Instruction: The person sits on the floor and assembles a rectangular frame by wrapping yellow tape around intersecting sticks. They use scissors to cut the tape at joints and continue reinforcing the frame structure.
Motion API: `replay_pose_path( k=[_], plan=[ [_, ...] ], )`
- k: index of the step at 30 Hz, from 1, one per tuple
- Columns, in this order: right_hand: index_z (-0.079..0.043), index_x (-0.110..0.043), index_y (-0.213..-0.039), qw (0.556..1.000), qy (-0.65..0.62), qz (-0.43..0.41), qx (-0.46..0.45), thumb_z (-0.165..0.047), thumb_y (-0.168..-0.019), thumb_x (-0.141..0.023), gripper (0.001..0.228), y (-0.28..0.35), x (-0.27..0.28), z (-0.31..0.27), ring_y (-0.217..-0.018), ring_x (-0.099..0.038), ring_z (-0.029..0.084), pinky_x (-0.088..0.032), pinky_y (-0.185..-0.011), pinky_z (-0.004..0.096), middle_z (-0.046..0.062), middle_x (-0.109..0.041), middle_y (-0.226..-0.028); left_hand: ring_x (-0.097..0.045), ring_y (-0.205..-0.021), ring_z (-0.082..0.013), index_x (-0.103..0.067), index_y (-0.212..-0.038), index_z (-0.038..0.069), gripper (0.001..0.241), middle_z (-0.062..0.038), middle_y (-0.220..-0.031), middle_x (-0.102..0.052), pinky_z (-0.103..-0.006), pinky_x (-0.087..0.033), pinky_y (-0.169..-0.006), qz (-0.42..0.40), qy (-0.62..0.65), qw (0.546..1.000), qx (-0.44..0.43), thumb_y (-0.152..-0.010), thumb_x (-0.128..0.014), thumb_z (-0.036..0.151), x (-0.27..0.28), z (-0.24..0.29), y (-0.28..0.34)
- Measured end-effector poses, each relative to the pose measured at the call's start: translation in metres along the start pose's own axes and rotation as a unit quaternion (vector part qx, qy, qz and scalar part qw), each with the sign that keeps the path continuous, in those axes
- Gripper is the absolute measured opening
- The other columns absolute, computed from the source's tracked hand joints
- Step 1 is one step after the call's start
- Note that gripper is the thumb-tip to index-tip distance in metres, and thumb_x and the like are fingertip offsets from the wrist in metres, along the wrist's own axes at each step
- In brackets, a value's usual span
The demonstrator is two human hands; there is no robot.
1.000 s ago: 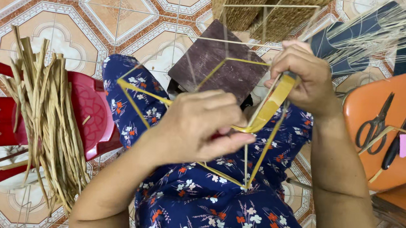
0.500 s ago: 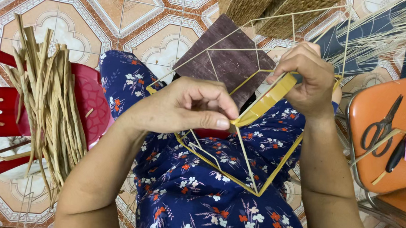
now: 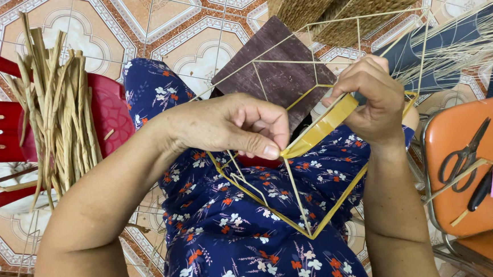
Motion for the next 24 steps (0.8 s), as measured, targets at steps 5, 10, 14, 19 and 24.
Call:
replay_pose_path(
  k=[5,10,14,19,24],
  plan=[
    [-0.01,-0.068,-0.085,0.999,0.023,0.026,0.004,-0.013,-0.089,-0.088,0.02,-0.004,0.002,0.009,-0.077,-0.059,0.015,-0.038,-0.078,0.03,0.0,-0.065,-0.077,-0.058,-0.081,-0.0024,-0.067,-0.108,0.008,0.02,0.006,-0.087,-0.065,-0.0198,-0.049,-0.073,0.13,-0.181,0.973,-0.06,-0.102,-0.068,0.027,0.009,0.035,0.016],
    [-0.011,-0.067,-0.093,0.993,0.032,0.107,-0.026,-0.016,-0.101,-0.088,0.023,-0.005,0.001,0.013,-0.078,-0.055,0.014,-0.037,-0.078,0.028,0.0,-0.063,-0.081,-0.054,-0.084,-0.0086,-0.066,-0.097,0.01,0.028,0.001,-0.089,-0.058,-0.0255,-0.044,-0.071,0.308,-0.366,0.864,-0.156,-0.096,-0.076,0.036,0.022,0.062,0.036],
    [-0.011,-0.068,-0.094,0.975,0.114,0.188,-0.029,-0.015,-0.098,-0.089,0.021,-0.008,-0.016,0.004,-0.08,-0.051,0.015,-0.035,-0.079,0.031,-0.001,-0.057,-0.082,-0.055,-0.09,-0.0113,-0.065,-0.091,0.01,0.027,-0.001,-0.089,-0.057,-0.0285,-0.044,-0.078,0.347,-0.402,0.808,-0.255,-0.1,-0.076,0.032,0.057,0.07,0.053],
    [-0.015,-0.07,-0.097,0.964,0.194,0.164,-0.082,-0.014,-0.089,-0.088,0.02,-0.016,-0.06,-0.003,-0.086,-0.054,0.016,-0.035,-0.086,0.036,-0.002,-0.058,-0.085,-0.063,-0.113,-0.0168,-0.068,-0.098,0.008,0.023,-0.001,-0.104,-0.067,-0.0355,-0.05,-0.105,0.352,-0.356,0.844,-0.193,-0.102,-0.074,0.029,0.124,0.039,0.074],
    [-0.013,-0.072,-0.108,0.984,0.119,0.04,-0.129,-0.019,-0.087,-0.088,0.027,-0.01,-0.099,-0.016,-0.09,-0.058,0.018,-0.036,-0.085,0.038,-0.002,-0.064,-0.094,-0.06,-0.135,-0.0255,-0.071,-0.102,0.006,0.012,-0.005,-0.111,-0.071,-0.0422,-0.047,-0.116,0.363,-0.239,0.893,-0.121,-0.099,-0.071,0.018,0.143,-0.021,0.104]
  ],
)
Point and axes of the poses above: each hand's wrist, its own y-axis away from the middle knuckle, its own x-axis out of the back of the hand, z = x × y, the point moved 9 cm from there along -y, towards the middle knuckle
